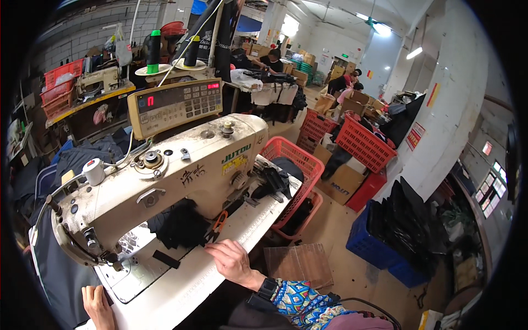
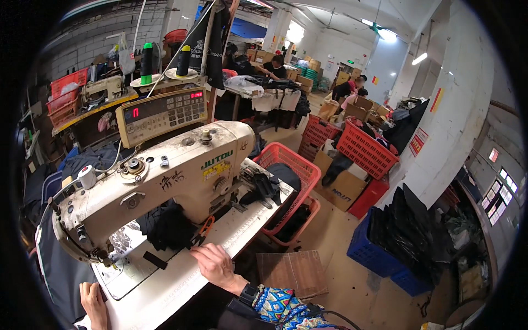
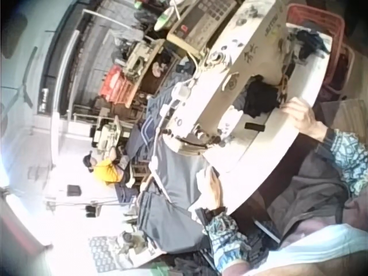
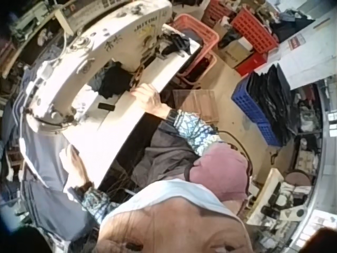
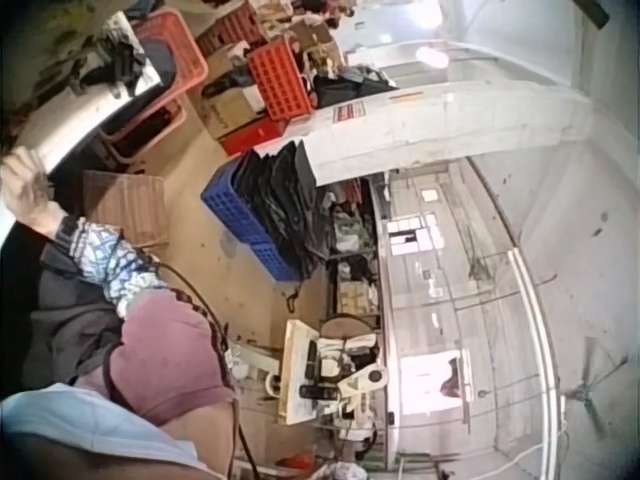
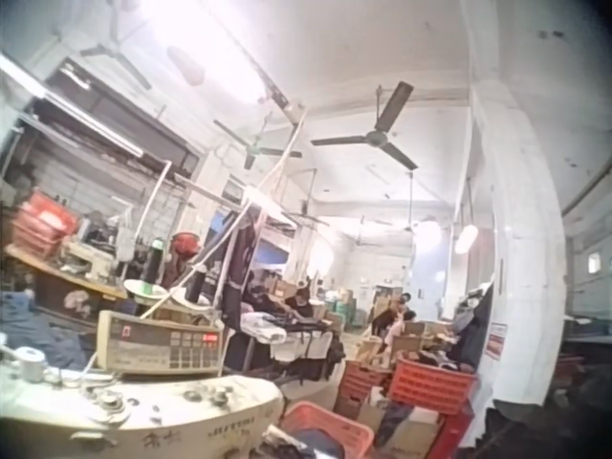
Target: The person sews a black fabric bag using a sewing machine, periodically folding the material and inserting small black straps into the seams. They also handle a small metal bobbin, winding it and placing it into the machine before resuming the sewing process.
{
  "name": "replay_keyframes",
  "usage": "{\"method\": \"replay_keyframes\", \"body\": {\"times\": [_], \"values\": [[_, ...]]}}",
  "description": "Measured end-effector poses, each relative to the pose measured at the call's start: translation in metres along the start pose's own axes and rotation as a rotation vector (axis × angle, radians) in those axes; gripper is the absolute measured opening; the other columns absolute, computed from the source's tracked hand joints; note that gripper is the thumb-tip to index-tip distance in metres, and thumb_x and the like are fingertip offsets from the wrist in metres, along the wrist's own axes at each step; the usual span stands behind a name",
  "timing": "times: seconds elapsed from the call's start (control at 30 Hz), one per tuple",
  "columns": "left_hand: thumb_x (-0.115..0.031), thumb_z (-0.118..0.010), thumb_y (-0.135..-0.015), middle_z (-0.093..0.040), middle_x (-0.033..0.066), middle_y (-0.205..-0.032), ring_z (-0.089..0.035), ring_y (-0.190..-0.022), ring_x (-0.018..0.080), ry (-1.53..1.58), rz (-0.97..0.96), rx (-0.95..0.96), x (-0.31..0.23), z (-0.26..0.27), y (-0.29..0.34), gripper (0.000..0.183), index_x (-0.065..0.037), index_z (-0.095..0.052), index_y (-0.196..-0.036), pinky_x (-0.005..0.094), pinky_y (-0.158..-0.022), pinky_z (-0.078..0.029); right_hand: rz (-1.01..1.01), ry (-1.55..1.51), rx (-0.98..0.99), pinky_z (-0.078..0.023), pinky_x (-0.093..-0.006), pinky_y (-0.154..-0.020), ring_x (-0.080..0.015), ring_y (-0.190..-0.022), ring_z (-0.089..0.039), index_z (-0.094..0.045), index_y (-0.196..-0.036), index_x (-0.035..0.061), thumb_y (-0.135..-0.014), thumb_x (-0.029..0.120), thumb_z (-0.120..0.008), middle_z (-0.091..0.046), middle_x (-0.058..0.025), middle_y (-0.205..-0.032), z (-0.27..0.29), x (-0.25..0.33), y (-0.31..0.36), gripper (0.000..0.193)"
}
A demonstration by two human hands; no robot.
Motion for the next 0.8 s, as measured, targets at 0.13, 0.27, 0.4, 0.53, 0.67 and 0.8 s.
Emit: {"method": "replay_keyframes", "body": {"times": [0.13,0.27,0.4,0.53,0.67,0.8], "values": [[0.007,-0.061,-0.069,-0.051,0.0129,-0.077,-0.051,-0.074,0.0315,0.161,0.137,-0.215,0.018,-0.005,0.034,0.01,0.002,-0.06,-0.078,0.0423,-0.066,-0.042,0.149,-0.042,-0.008,-0.047,-0.0405,-0.07,-0.0289,-0.078,-0.061,-0.072,-0.093,0.0015,-0.078,0.002,-0.061,-0.067,-0.01,-0.086,-0.012,0.006,0.002,0.02],[0.004,-0.068,-0.07,-0.054,0.01,-0.077,-0.055,-0.076,0.0293,0.061,-0.002,-0.191,-0.022,0.0,0.026,0.016,-0.003,-0.066,-0.085,0.04,-0.067,-0.046,0.072,0.057,0.007,-0.05,-0.0431,-0.076,-0.0332,-0.083,-0.063,-0.072,-0.093,-0.0008,-0.074,-0.007,-0.057,-0.069,-0.014,-0.088,0.003,-0.005,0.0,0.025],[0.001,-0.072,-0.076,-0.058,0.006,-0.083,-0.056,-0.077,0.0259,0.074,0.034,-0.123,-0.035,0.004,0.039,0.022,-0.004,-0.07,-0.098,0.0384,-0.069,-0.047,0.019,-0.005,0.054,-0.051,-0.0417,-0.086,-0.0336,-0.093,-0.065,-0.072,-0.094,-0.0025,-0.071,-0.013,-0.055,-0.072,-0.0143,-0.099,0.002,-0.011,-0.006,0.03],[-0.006,-0.075,-0.075,-0.065,0.0065,-0.097,-0.061,-0.089,0.0272,0.085,0.058,-0.276,-0.046,0.024,0.052,0.024,-0.002,-0.069,-0.099,0.0372,-0.076,-0.048,0.024,-0.032,0.061,-0.051,-0.0411,-0.086,-0.0335,-0.093,-0.065,-0.071,-0.093,-0.0032,-0.072,-0.014,-0.056,-0.072,-0.0144,-0.099,-0.006,-0.004,-0.005,0.028],[-0.01,-0.077,-0.08,-0.069,0.004,-0.085,-0.066,-0.067,0.0198,0.575,-0.299,-0.275,-0.113,0.023,0.102,0.015,-0.003,-0.071,-0.092,0.0324,-0.057,-0.053,0.01,-0.03,0.061,-0.05,-0.0409,-0.086,-0.0331,-0.093,-0.065,-0.071,-0.092,-0.0023,-0.072,-0.015,-0.057,-0.072,-0.0136,-0.099,-0.005,0.003,-0.001,0.027],[-0.015,-0.065,-0.093,-0.066,0.0087,-0.088,-0.068,-0.082,0.0197,0.662,-0.331,0.176,-0.146,-0.065,0.137,0.018,-0.001,-0.068,-0.105,0.0305,-0.07,-0.054,0.063,0.005,0.088,-0.049,-0.0401,-0.085,-0.0317,-0.093,-0.065,-0.072,-0.091,-0.0008,-0.072,-0.014,-0.057,-0.073,-0.0121,-0.099,-0.007,0.027,0.001,0.027]]}}
Point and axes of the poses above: each hand's wrist, its own y-axis away from the middle knuckle, its own z-axis out of the back of the hand, x = y × z, the point moved 9 cm from there along -y, towards the middle knuckle
